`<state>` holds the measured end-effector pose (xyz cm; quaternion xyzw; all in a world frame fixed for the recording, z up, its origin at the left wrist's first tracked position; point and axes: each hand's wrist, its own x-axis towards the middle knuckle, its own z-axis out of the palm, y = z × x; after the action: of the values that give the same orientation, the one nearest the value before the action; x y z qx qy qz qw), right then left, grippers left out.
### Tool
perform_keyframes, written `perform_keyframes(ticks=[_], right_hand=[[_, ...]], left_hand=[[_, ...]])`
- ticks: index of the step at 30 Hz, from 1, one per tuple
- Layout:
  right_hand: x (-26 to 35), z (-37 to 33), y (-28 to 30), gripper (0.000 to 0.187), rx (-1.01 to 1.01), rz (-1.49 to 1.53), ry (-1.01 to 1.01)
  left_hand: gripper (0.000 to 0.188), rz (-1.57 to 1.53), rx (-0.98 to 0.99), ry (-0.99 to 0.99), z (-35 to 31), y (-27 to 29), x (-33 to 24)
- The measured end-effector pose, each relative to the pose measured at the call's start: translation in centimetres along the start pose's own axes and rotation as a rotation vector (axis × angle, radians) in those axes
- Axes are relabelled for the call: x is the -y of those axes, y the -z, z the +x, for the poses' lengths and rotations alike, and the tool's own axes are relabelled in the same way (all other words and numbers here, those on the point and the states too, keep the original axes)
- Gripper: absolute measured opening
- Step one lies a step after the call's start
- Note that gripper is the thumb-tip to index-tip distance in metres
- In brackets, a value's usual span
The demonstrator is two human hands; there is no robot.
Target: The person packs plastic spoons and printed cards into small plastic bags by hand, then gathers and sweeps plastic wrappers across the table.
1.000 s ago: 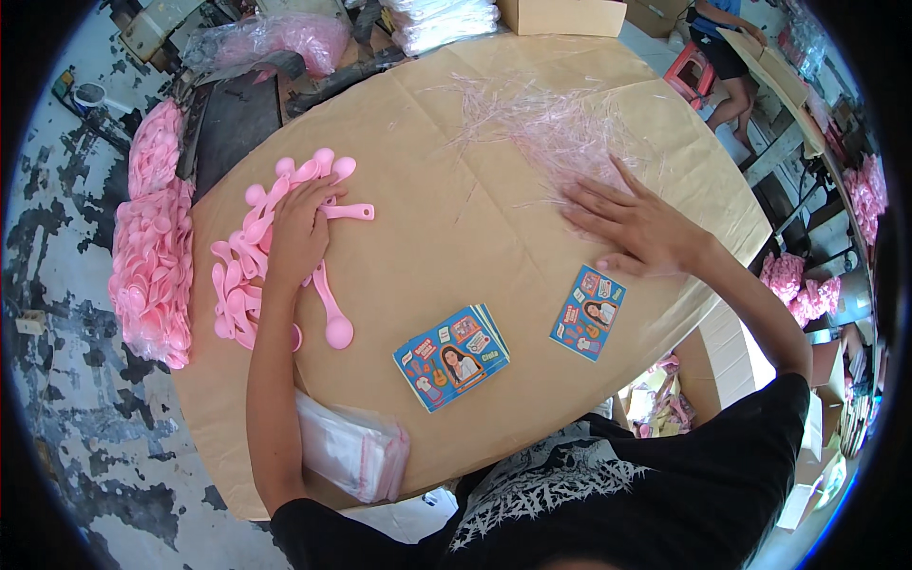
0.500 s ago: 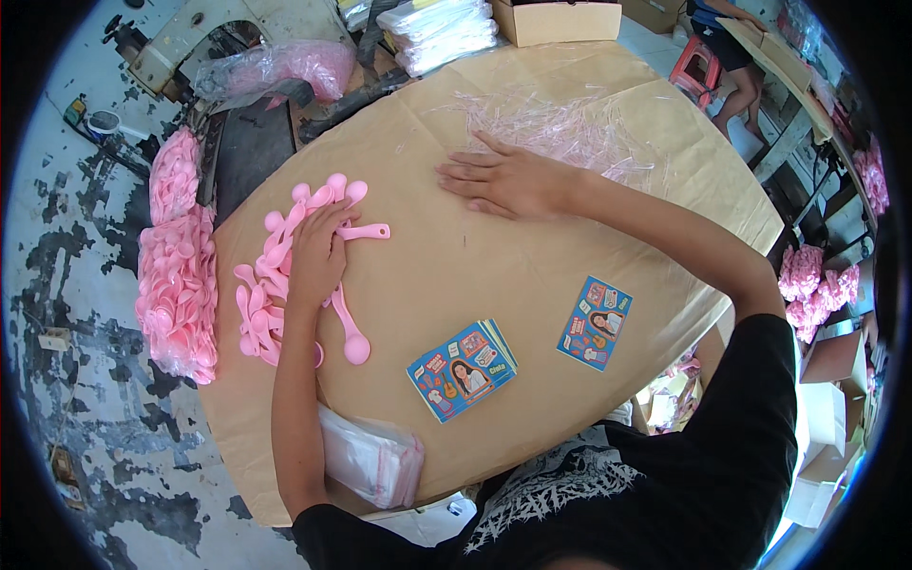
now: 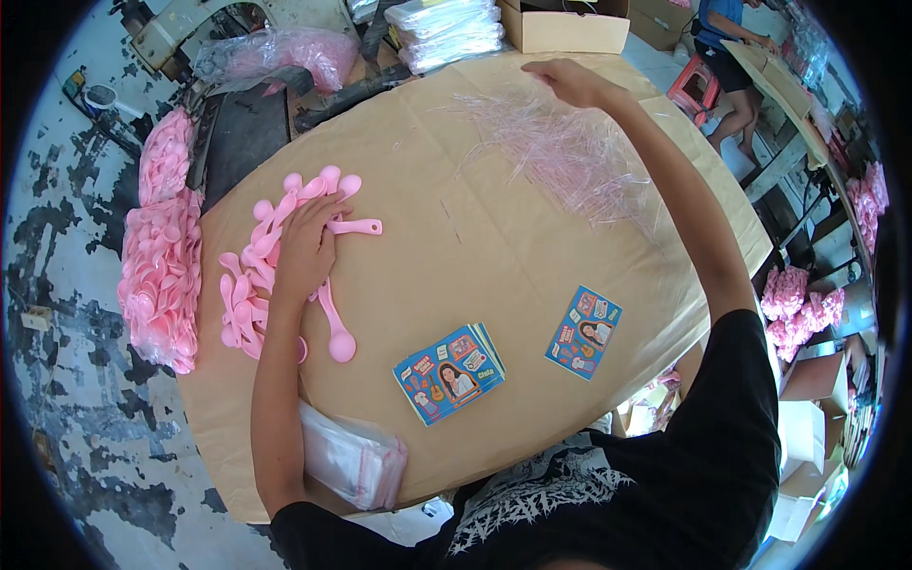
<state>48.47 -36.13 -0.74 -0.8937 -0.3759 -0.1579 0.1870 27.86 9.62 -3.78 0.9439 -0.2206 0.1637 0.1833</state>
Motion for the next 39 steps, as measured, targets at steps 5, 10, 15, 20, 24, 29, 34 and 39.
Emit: perform_keyframes(ticks=[5,10,15,20,24,29,34,39], right_hand=[[-0.8,1.7,1.5,0.02,-0.039,-0.107,-0.262],[-2.8,1.7,2.9,0.029,-0.02,-0.054,-0.005],[-2.4,0.6,2.5,0.032,-0.093,-0.092,-0.116],[-0.9,0.8,4.6,0.032,-0.451,0.209,-0.28],[-3.1,1.2,4.5,0.03,-0.144,-0.15,-0.098],[-2.5,1.1,3.6,0.034,-0.006,-0.291,-0.138],[-5.0,-0.6,4.2,0.035,0.115,-0.401,-0.305],[7.8,1.9,3.8,0.043,-0.069,0.135,-0.253]], left_hand=[[0.036,0.011,-0.001,0.02,-0.2,0.1,-0.2],[0.036,0.011,-0.014,0.009,-0.2,-0.2,-0.3],[0.036,0.003,-0.013,-0.019,-0.2,-0.8,0.2],[0.034,0.003,-0.023,-0.006,-0.2,-0.3,0.2],[0.034,-0.002,-0.049,-0.01,-0.3,0.0,0.4],[0.034,0.009,-0.055,-0.001,-0.4,-0.4,0.6],[0.034,-0.055,-0.026,-0.02,-0.2,-1.3,0.6],[0.033,0.003,-0.048,-0.015,-0.7,-0.3,0.6]])
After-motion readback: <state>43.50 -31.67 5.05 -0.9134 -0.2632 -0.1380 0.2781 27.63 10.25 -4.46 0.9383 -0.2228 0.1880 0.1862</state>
